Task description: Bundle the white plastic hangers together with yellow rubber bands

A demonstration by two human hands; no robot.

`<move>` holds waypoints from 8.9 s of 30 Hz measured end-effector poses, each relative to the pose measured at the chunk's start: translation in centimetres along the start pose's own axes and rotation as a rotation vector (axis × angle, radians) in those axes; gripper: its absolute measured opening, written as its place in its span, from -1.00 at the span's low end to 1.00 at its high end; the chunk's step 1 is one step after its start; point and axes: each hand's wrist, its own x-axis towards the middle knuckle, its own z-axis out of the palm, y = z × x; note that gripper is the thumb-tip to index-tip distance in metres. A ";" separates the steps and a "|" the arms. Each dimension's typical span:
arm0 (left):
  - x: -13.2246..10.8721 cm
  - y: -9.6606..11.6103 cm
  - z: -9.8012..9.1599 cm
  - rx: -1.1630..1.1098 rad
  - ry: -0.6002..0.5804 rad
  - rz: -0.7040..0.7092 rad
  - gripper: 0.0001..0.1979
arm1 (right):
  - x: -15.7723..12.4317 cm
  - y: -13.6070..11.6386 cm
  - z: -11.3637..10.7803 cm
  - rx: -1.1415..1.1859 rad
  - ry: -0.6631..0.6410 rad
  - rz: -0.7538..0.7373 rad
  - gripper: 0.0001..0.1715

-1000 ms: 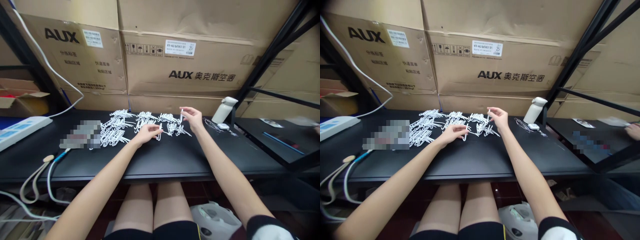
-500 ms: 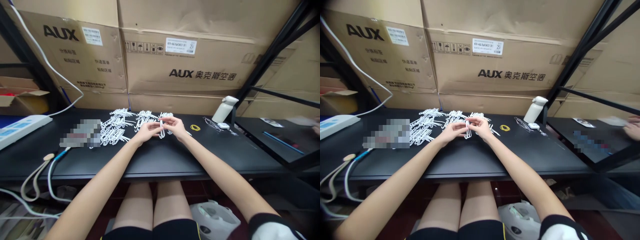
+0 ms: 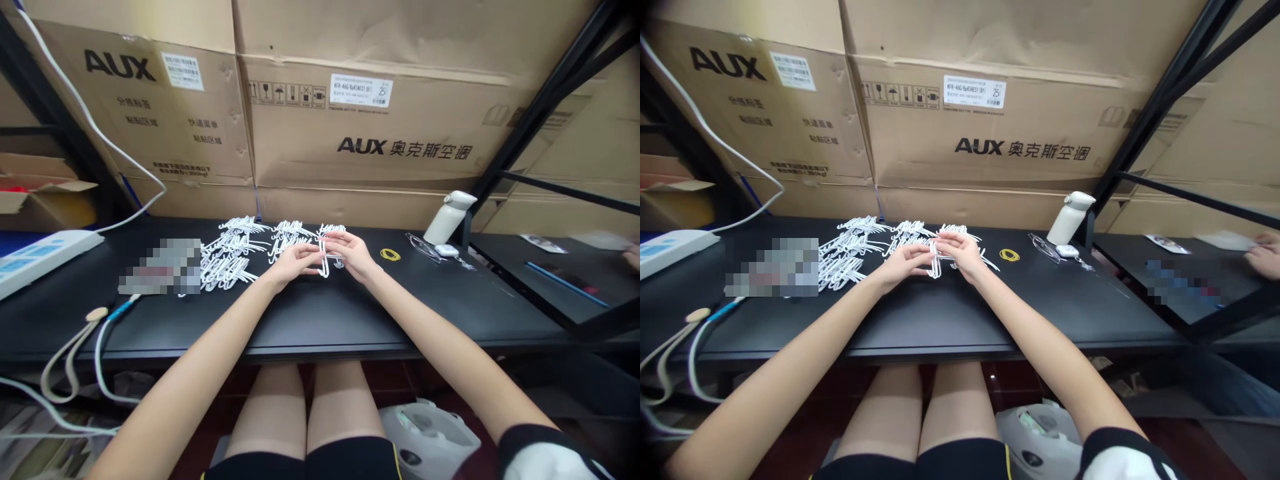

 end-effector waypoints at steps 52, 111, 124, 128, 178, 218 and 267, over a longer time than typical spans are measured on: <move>0.3 -0.3 -0.2 0.009 0.050 -0.050 -0.55 | 1.4 -2.8 -7.6 -1.426 0.304 0.163 -0.72; 0.4 -0.4 -0.3 0.034 0.042 -0.047 -0.57 | 1.6 -2.7 -9.0 -1.397 0.215 0.282 -0.63; 0.1 0.0 0.1 0.045 0.049 -0.056 -0.58 | 1.1 -3.0 -4.9 -0.858 0.420 -0.418 -0.69; -0.1 0.1 0.3 0.050 0.018 -0.042 -0.57 | 0.5 -1.1 -2.2 -0.715 0.199 -0.416 -0.66; -0.2 0.3 0.4 0.068 0.004 -0.040 -0.45 | -0.6 -0.6 -0.1 -0.217 0.065 0.131 -0.58; 0.3 -0.4 -0.3 -0.016 -0.034 -0.080 -0.44 | -0.6 -0.6 0.2 -0.112 0.013 0.044 -0.60; 0.7 -0.7 0.4 0.081 0.094 -0.025 -0.52 | 1.2 -1.5 -6.9 -1.397 0.234 0.226 -0.77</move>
